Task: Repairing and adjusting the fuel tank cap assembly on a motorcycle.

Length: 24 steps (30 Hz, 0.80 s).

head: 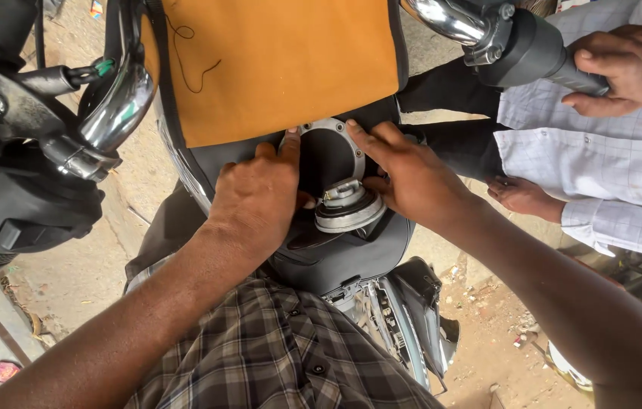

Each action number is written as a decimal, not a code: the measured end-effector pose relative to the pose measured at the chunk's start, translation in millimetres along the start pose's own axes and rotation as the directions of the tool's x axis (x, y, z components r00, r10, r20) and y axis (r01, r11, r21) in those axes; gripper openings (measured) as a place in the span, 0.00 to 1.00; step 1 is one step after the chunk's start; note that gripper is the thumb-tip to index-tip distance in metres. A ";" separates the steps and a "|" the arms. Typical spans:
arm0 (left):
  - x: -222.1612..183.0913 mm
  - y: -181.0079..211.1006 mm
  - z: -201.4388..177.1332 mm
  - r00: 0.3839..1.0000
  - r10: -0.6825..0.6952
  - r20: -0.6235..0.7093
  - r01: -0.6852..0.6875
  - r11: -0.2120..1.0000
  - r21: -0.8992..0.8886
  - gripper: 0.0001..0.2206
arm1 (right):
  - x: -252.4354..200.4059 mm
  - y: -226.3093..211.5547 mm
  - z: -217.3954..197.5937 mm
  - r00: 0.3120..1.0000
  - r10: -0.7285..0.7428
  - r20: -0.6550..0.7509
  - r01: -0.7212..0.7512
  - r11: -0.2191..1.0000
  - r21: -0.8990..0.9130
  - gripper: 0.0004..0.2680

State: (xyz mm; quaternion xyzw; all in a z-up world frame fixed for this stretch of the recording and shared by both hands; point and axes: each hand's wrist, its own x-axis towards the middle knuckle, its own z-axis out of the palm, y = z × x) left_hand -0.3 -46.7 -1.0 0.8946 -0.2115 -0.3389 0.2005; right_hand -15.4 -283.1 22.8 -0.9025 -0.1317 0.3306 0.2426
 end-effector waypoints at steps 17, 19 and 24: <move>13.2 5.3 3.5 0.989 -0.030 0.144 0.011 0.991 0.132 0.32 | 24.3 4.8 0.3 0.996 -0.090 0.029 0.093 0.983 -0.156 0.27; 17.1 4.1 10.6 0.991 -0.026 0.133 0.015 0.997 0.079 0.30 | 28.6 4.4 0.7 0.996 -0.068 0.050 0.076 0.980 -0.186 0.28; 15.5 10.4 5.6 0.980 -0.037 0.194 0.041 0.999 -0.018 0.29 | 28.2 -2.9 -2.6 0.995 0.008 0.098 0.013 0.977 -0.213 0.26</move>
